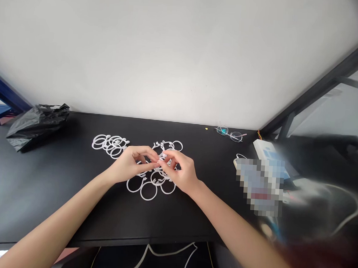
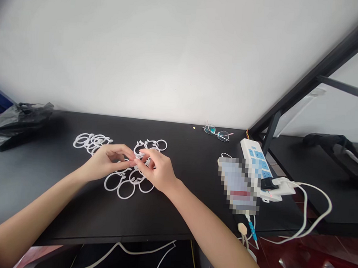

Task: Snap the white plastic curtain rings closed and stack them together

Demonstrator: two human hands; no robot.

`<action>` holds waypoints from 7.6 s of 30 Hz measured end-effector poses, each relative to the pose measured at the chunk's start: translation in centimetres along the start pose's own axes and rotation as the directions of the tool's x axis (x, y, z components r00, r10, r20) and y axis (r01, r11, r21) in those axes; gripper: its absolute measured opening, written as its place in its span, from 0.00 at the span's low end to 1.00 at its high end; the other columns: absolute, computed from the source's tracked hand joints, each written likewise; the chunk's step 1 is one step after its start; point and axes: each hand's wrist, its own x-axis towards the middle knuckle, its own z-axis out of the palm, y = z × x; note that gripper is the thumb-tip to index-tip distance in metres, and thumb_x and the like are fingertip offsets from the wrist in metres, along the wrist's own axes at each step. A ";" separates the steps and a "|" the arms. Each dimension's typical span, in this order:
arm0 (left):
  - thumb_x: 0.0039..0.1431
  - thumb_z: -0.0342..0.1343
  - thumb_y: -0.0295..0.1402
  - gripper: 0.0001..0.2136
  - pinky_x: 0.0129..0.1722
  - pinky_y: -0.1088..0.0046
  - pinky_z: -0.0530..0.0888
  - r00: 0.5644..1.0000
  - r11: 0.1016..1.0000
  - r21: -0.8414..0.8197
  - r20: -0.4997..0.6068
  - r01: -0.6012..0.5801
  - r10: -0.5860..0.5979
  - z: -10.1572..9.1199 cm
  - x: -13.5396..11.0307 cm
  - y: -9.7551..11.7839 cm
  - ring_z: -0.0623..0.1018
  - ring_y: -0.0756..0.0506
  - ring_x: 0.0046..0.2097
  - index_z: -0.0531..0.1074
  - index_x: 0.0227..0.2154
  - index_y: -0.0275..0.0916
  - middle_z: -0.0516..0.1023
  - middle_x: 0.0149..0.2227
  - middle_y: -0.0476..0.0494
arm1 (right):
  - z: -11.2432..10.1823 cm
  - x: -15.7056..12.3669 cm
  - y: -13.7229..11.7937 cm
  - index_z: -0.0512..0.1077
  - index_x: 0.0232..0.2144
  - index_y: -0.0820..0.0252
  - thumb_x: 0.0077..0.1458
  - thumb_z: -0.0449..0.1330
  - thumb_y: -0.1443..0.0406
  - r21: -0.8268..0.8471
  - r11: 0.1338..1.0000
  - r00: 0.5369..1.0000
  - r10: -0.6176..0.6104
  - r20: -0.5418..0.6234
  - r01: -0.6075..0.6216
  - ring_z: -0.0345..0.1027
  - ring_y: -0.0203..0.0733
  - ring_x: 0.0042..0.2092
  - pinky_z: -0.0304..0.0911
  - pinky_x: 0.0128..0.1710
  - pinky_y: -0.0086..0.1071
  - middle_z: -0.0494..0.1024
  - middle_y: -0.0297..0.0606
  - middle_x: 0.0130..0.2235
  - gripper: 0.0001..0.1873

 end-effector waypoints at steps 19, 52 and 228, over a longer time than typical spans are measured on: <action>0.59 0.60 0.40 0.15 0.35 0.70 0.76 0.997 0.998 0.051 -0.071 0.027 -0.023 0.4 0.3 -0.8 0.78 0.45 0.40 0.71 0.47 0.41 0.78 0.36 0.44 | -0.1 0.0 -0.3 0.72 0.40 0.57 0.61 0.58 0.66 0.007 0.999 0.995 -0.030 -0.091 0.031 0.69 0.32 0.25 0.70 0.28 0.27 0.81 0.36 0.35 0.05; 0.60 0.55 0.39 0.16 0.45 0.69 0.74 0.971 0.862 -0.502 -0.168 0.064 -0.170 -0.9 0.5 0.1 0.73 0.44 0.41 0.69 0.18 0.39 0.74 0.36 0.43 | 0.0 0.2 0.1 0.72 0.32 0.58 0.59 0.59 0.64 -0.016 0.995 0.992 0.093 -0.083 -0.095 0.67 0.32 0.21 0.68 0.26 0.27 0.77 0.32 0.25 0.04; 0.67 0.46 0.40 0.14 0.47 0.57 0.73 0.996 0.738 0.674 -0.038 -0.034 0.081 -0.2 0.2 -3.8 0.74 0.38 0.45 0.73 0.41 0.37 0.73 0.44 0.37 | -0.3 0.4 0.6 0.72 0.30 0.58 0.62 0.57 0.64 -0.217 0.960 0.978 0.195 0.070 -0.175 0.70 0.36 0.31 0.64 0.34 0.28 0.76 0.33 0.30 0.08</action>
